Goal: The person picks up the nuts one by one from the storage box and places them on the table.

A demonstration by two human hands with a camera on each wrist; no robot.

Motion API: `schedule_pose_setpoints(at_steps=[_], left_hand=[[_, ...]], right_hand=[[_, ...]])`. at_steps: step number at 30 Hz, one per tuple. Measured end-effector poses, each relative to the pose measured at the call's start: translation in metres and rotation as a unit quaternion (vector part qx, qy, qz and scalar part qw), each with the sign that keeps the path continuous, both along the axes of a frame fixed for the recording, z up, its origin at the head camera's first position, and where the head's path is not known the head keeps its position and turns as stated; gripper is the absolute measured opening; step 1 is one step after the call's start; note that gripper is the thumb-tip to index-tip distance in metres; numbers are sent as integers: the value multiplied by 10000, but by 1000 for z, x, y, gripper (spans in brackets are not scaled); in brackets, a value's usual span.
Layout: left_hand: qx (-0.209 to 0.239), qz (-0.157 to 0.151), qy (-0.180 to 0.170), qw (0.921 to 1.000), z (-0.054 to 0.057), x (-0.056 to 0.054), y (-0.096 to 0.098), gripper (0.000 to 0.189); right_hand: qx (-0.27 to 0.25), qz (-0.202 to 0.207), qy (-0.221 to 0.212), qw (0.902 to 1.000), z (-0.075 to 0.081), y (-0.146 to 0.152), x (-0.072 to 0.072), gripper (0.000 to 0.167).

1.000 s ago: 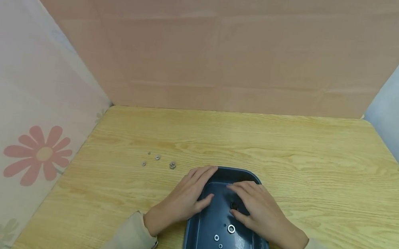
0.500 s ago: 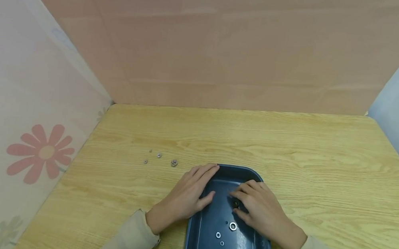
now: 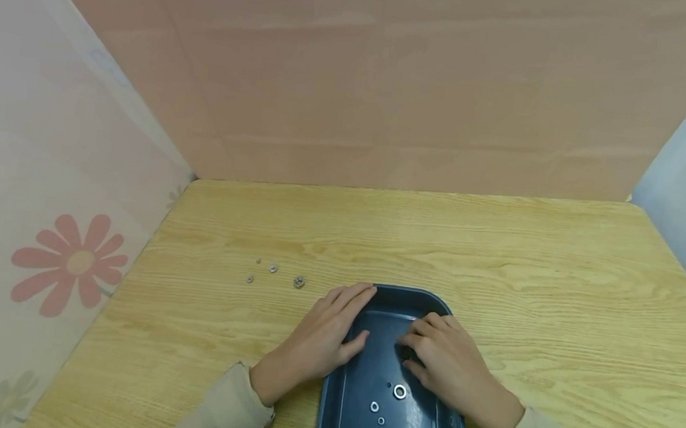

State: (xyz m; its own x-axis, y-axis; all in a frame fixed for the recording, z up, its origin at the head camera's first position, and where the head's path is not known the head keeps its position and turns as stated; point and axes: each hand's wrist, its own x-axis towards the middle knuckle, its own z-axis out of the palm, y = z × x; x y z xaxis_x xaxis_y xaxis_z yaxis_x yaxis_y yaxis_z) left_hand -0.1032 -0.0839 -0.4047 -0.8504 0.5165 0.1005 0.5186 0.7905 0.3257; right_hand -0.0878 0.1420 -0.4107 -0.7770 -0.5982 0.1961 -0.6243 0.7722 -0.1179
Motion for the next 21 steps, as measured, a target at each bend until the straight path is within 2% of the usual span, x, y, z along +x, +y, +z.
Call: schedule_pose_setpoints(at_steps=[13, 21], left_hand=[[21, -24, 20, 10000, 0, 1, 0, 65], [9, -11, -3, 10000, 0, 0, 0, 66]], right_hand=[[-91, 13, -49, 9999, 0, 0, 0, 16], [-884, -8, -514, 9948, 3, 3, 0, 13]])
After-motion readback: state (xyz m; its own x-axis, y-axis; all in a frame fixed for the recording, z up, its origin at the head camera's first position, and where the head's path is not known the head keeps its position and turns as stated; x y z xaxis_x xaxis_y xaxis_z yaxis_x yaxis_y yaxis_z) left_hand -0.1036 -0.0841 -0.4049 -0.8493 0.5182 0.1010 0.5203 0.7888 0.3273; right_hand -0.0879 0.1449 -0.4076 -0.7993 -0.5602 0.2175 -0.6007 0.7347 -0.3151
